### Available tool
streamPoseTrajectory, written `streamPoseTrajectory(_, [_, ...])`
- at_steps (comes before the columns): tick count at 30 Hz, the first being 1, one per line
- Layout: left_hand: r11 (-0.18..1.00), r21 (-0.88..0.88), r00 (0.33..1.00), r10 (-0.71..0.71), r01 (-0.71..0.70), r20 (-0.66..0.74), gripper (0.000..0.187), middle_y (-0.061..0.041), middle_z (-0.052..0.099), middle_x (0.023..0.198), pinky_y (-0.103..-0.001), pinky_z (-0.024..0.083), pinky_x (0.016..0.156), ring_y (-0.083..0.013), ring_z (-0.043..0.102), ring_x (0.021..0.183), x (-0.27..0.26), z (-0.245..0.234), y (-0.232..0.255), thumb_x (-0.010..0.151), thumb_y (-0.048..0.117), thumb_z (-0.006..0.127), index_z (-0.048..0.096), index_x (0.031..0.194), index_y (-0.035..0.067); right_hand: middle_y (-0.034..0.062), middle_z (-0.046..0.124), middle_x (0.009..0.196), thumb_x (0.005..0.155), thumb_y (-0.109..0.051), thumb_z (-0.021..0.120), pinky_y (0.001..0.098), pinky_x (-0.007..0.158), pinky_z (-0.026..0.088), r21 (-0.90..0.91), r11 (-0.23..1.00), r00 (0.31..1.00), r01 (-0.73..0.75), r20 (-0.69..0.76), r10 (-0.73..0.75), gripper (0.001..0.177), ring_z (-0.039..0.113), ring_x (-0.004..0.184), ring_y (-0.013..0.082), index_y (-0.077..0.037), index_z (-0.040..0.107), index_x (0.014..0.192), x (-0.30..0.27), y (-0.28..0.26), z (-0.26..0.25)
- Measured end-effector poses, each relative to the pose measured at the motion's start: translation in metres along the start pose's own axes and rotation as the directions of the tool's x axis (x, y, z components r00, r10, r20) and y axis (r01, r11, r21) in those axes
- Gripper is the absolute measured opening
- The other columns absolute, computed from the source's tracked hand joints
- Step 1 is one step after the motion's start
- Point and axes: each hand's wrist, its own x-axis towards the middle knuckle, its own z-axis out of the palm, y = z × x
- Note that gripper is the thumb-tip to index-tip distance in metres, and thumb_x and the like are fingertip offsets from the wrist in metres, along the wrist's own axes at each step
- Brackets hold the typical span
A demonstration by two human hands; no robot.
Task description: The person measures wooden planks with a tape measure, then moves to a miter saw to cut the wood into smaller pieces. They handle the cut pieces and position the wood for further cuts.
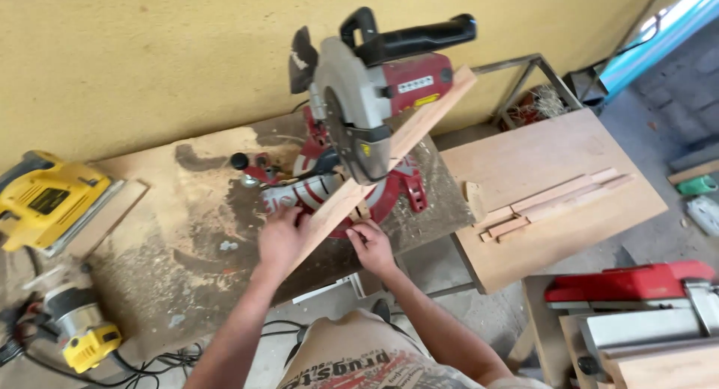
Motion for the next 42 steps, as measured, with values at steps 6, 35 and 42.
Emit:
streamPoseTrajectory(6, [0.998,-0.013,0.986,0.056,-0.054,0.16,0.109,-0.023,0.055,0.135,-0.06,0.048,0.105,-0.0465,0.058,0.123,0.012,0.048,0.069,0.066,0.059,0.086,0.044,0.15,0.002,0.0108,0.066,0.075,0.096,-0.011,0.072,0.034,0.07,0.055,0.353,0.919,0.985,-0.174,0.047,0.168,0.012,0.064,0.073,0.0181,-0.007,0.075,0.086,0.009,-0.01,-0.023])
streamPoseTrajectory(35, [0.998,0.051,0.866,0.016,-0.048,0.5,0.082,-0.006,0.059,0.147,-0.035,0.052,0.107,-0.0226,0.066,0.122,-0.055,-0.17,-0.209,0.062,0.04,0.094,0.066,0.132,0.01,0.0102,0.052,0.153,0.088,-0.012,0.073,0.0305,0.114,0.043,0.609,0.715,0.932,-0.343,0.125,0.341,0.068,0.052,0.134,0.0146,-0.005,0.046,0.151,0.044,0.003,-0.14])
streamPoseTrajectory(42, [0.985,0.137,0.834,0.012,-0.104,0.552,0.061,-0.001,0.073,0.125,-0.031,0.073,0.087,-0.0196,0.08,0.096,-0.012,-0.193,-0.161,0.077,0.024,0.086,0.064,0.134,0.018,-0.0004,0.071,0.133,0.084,-0.018,0.078,0.0346,0.113,0.054,0.395,0.754,0.851,-0.525,0.228,0.473,0.067,0.068,0.118,0.0146,-0.019,0.056,0.147,0.076,0.009,-0.09])
